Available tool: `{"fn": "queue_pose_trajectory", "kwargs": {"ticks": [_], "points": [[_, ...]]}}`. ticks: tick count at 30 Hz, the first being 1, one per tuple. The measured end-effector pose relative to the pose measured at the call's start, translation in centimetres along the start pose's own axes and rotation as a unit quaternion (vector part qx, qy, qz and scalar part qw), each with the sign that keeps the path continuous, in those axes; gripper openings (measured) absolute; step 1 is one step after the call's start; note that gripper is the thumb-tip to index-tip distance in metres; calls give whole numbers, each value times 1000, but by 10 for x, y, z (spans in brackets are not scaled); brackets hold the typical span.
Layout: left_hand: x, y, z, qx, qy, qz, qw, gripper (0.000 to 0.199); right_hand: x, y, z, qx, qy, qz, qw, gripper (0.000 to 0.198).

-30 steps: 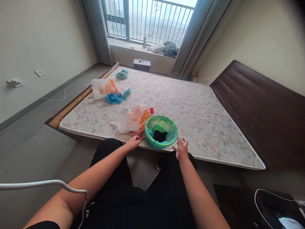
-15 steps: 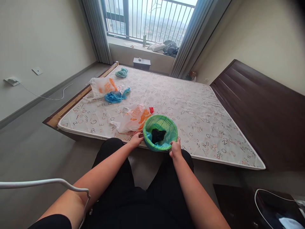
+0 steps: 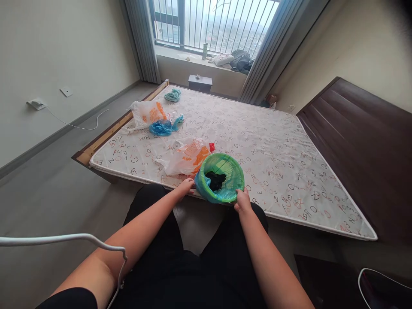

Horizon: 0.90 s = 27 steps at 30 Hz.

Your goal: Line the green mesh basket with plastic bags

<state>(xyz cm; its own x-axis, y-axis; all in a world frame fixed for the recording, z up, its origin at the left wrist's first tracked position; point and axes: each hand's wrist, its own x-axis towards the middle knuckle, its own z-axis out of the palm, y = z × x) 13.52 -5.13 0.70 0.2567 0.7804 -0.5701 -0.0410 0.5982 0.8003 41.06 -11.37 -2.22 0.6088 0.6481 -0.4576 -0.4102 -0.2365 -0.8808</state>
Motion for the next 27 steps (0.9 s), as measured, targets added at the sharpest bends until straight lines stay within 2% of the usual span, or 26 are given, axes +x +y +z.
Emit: {"fn": "queue_pose_trajectory", "kwargs": {"ticks": [4, 8, 16, 19, 23, 27], "points": [[-3, 7, -4, -53, -5, 8, 999, 5, -1, 2, 5, -9, 4, -3, 1000, 45], [-5, 11, -9, -99, 1, 18, 995, 11, 0, 3, 6, -2, 7, 6, 1000, 46], [-5, 12, -13, -155, 13, 60, 986, 26, 11, 11, 2, -33, 18, -30, 999, 42], [-3, 15, -17, -182, 36, 82, 979, 23, 11, 9, 1, -43, 29, -36, 998, 40], [2, 18, -25, -195, 95, 101, 971, 20, 7, 4, -2, -60, 17, -38, 997, 43], [6, 20, -29, -183, 105, 122, 970, 24, 2, -2, -5, -88, 7, -44, 995, 41]]}}
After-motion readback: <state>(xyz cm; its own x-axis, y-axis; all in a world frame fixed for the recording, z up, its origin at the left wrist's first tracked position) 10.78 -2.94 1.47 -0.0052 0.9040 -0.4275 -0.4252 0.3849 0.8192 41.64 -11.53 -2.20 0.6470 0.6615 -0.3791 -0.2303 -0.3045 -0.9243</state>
